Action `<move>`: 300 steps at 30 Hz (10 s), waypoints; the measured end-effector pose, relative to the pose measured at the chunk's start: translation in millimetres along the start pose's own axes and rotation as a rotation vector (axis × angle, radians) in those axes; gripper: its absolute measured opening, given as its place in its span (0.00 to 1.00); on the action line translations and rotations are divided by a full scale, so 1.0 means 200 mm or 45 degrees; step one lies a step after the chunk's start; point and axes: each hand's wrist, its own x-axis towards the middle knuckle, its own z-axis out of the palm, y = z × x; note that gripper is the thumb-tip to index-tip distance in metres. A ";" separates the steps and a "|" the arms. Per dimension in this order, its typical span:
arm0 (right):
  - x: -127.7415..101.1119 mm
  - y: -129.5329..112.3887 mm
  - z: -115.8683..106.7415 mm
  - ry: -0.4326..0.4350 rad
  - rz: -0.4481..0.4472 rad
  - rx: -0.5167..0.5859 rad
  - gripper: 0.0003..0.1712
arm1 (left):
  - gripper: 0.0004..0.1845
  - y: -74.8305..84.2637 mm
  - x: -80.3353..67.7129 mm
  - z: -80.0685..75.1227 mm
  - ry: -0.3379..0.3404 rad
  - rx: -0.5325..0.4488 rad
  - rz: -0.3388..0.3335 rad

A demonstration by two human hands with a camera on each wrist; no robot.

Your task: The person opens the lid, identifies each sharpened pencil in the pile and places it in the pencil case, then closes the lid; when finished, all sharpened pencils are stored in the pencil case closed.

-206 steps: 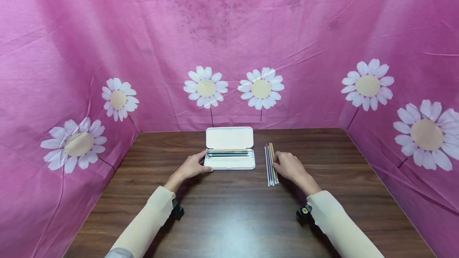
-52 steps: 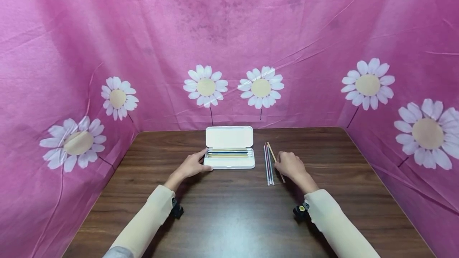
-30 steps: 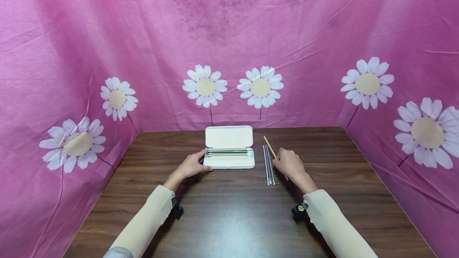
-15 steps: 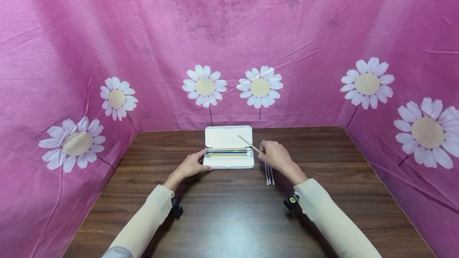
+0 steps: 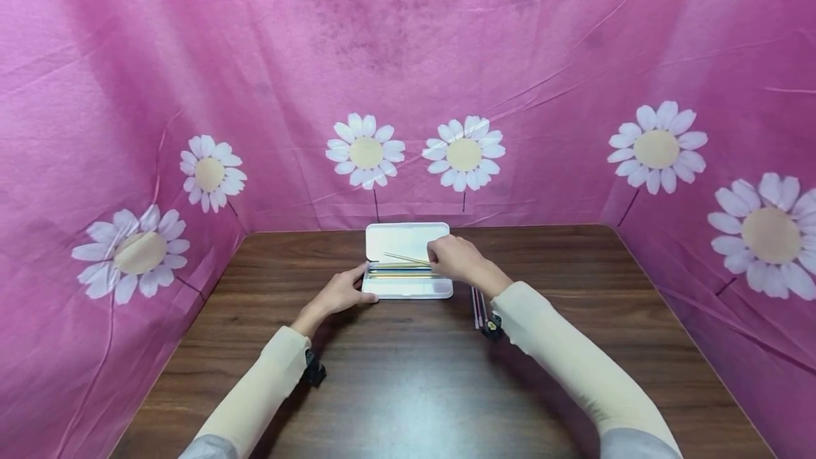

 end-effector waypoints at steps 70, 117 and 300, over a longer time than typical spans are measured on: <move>-0.03 0.08 0.00 -0.017 0.048 0.046 0.04 | 0.50 -0.03 0.01 -0.02 0.012 0.022 0.037; -0.36 0.42 0.26 0.050 0.652 0.171 0.11 | 0.51 0.00 -0.01 -0.04 -0.015 -0.009 0.006; 0.12 -0.09 0.08 -0.032 0.069 0.010 0.07 | 0.50 0.00 0.01 -0.02 -0.003 0.018 -0.003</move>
